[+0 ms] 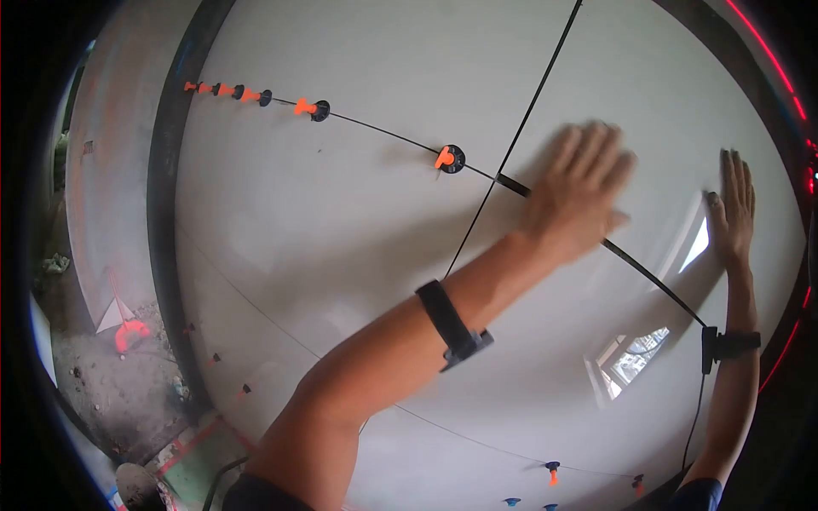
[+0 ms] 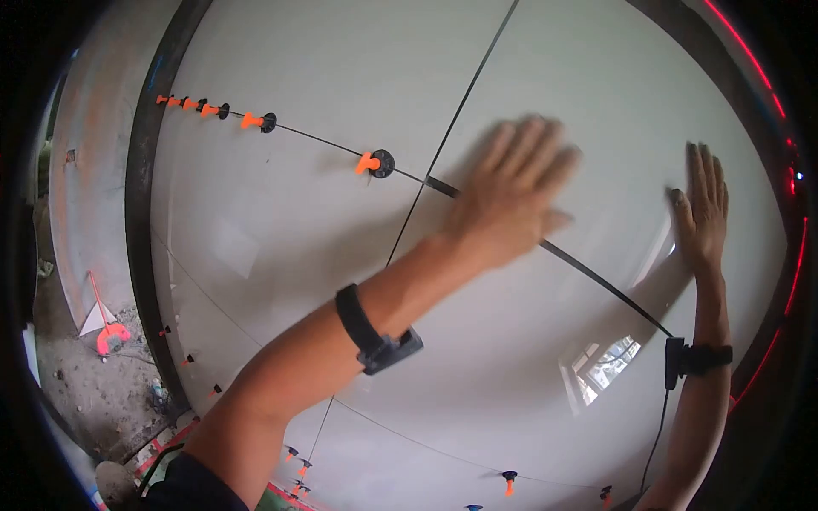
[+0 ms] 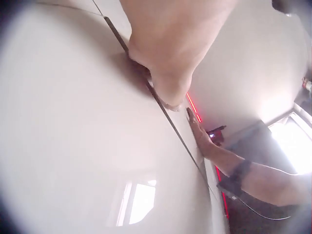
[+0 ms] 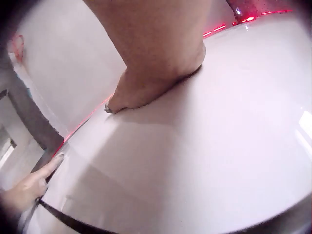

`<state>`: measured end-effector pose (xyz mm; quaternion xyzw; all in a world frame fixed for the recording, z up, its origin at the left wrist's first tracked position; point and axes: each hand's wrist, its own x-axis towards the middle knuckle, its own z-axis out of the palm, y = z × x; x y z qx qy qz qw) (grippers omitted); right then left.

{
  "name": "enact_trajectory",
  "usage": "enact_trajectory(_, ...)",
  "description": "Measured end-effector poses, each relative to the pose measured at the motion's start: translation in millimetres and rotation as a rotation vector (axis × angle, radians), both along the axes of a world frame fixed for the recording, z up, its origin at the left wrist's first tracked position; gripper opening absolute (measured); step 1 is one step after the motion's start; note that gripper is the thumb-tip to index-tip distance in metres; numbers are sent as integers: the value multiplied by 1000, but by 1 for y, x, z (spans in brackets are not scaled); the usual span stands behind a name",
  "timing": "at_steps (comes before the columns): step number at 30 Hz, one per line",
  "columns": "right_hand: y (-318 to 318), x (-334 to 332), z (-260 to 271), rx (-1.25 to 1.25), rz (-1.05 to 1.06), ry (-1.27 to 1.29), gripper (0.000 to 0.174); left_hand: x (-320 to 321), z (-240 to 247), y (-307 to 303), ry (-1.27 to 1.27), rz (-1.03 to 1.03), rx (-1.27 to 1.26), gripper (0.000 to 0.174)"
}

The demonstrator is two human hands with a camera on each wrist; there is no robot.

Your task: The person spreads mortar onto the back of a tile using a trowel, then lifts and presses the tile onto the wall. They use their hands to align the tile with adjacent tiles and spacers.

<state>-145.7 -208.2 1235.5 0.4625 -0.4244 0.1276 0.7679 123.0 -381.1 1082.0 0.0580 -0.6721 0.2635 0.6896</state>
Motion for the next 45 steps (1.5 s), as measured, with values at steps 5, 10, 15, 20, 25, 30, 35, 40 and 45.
enact_trajectory(5,-2,1,-1,19,16,-62,64,30,4,-21,194,131,24,71)
enact_trajectory(10,5,5,-2,60,45,-129,68,29,6,-16,160,173,97,72)
enact_trajectory(15,-6,57,34,-69,107,39,71,26,-3,-20,184,165,88,72)
enact_trajectory(20,12,213,112,-127,573,69,80,30,4,-10,165,195,91,72)
enact_trajectory(25,-139,180,121,-183,195,-188,77,26,3,-14,189,134,114,71)
enact_trajectory(30,-134,178,129,-166,186,-174,81,33,4,-8,139,123,123,74)
enact_trajectory(35,-129,173,124,-172,184,-190,81,32,18,-5,139,115,84,78)
enact_trajectory(40,-140,179,130,-135,194,-169,81,29,59,-23,195,71,64,79)
enact_trajectory(45,-136,169,137,-129,222,-152,80,29,69,-15,189,56,73,80)
